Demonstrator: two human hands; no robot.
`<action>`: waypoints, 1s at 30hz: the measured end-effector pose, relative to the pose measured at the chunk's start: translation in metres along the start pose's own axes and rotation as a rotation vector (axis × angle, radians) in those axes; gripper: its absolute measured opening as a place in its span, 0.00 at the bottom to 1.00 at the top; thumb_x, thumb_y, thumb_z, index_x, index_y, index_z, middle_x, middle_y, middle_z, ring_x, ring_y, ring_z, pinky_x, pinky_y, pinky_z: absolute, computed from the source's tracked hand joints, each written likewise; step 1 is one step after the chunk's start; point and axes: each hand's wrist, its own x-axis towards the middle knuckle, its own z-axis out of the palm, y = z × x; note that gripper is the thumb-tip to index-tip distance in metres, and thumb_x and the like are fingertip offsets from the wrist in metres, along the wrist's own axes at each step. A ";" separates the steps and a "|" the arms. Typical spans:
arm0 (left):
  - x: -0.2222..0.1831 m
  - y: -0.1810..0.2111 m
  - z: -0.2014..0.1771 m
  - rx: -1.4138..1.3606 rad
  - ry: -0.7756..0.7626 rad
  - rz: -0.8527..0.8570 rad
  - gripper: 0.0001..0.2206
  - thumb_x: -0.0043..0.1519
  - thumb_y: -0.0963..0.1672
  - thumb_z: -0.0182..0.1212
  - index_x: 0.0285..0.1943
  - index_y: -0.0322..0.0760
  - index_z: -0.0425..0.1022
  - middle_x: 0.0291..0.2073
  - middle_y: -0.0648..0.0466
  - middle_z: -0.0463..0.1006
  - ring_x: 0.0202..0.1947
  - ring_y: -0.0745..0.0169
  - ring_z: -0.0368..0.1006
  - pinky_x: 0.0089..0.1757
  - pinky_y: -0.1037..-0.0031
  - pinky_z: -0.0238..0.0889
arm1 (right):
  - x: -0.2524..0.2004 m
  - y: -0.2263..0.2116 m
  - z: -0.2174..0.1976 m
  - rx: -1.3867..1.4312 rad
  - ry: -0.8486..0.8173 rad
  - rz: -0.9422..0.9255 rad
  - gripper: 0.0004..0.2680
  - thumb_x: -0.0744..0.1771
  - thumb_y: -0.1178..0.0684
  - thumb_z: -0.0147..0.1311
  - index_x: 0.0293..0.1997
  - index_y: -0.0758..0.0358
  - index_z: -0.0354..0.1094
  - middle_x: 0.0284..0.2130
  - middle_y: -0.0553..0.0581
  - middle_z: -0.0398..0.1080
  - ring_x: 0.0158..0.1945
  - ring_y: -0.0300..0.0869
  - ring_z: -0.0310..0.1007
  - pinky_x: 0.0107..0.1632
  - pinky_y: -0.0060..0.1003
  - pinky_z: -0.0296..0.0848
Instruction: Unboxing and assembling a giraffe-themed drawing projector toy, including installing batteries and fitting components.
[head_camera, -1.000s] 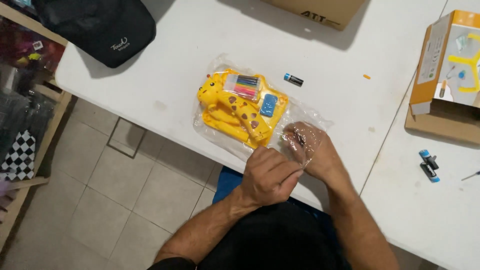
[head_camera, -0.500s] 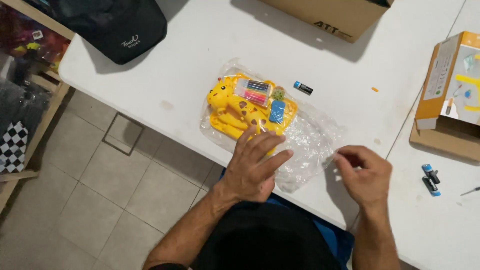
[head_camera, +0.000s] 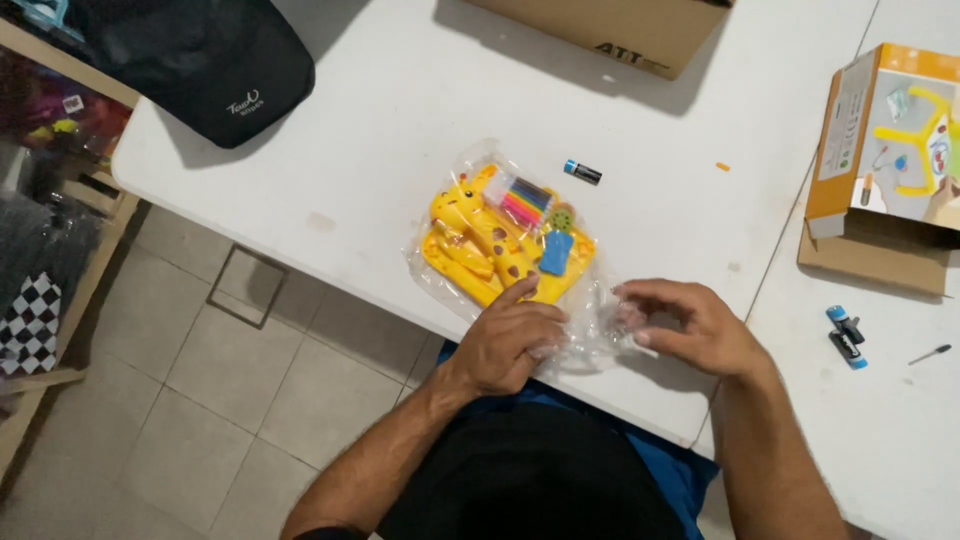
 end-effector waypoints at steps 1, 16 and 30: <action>-0.001 0.000 -0.002 -0.219 0.054 -0.063 0.11 0.69 0.49 0.53 0.39 0.41 0.76 0.40 0.54 0.84 0.49 0.56 0.81 0.69 0.53 0.53 | -0.012 0.010 -0.004 0.179 -0.051 -0.009 0.20 0.58 0.57 0.68 0.55 0.70 0.75 0.39 0.62 0.81 0.40 0.45 0.80 0.47 0.47 0.81; -0.013 0.002 0.000 -0.540 0.491 -0.573 0.12 0.66 0.43 0.61 0.53 0.32 0.66 0.38 0.50 0.77 0.38 0.66 0.76 0.44 0.66 0.74 | -0.004 0.028 0.079 -0.573 0.088 -0.234 0.11 0.69 0.37 0.51 0.34 0.47 0.74 0.24 0.49 0.75 0.34 0.50 0.78 0.37 0.43 0.76; -0.028 -0.009 -0.010 0.434 0.074 -0.013 0.17 0.65 0.50 0.62 0.60 0.44 0.76 0.59 0.45 0.75 0.56 0.45 0.73 0.58 0.52 0.64 | 0.017 -0.037 0.081 -0.317 0.350 0.130 0.18 0.61 0.48 0.68 0.52 0.57 0.67 0.39 0.58 0.79 0.42 0.55 0.81 0.44 0.45 0.78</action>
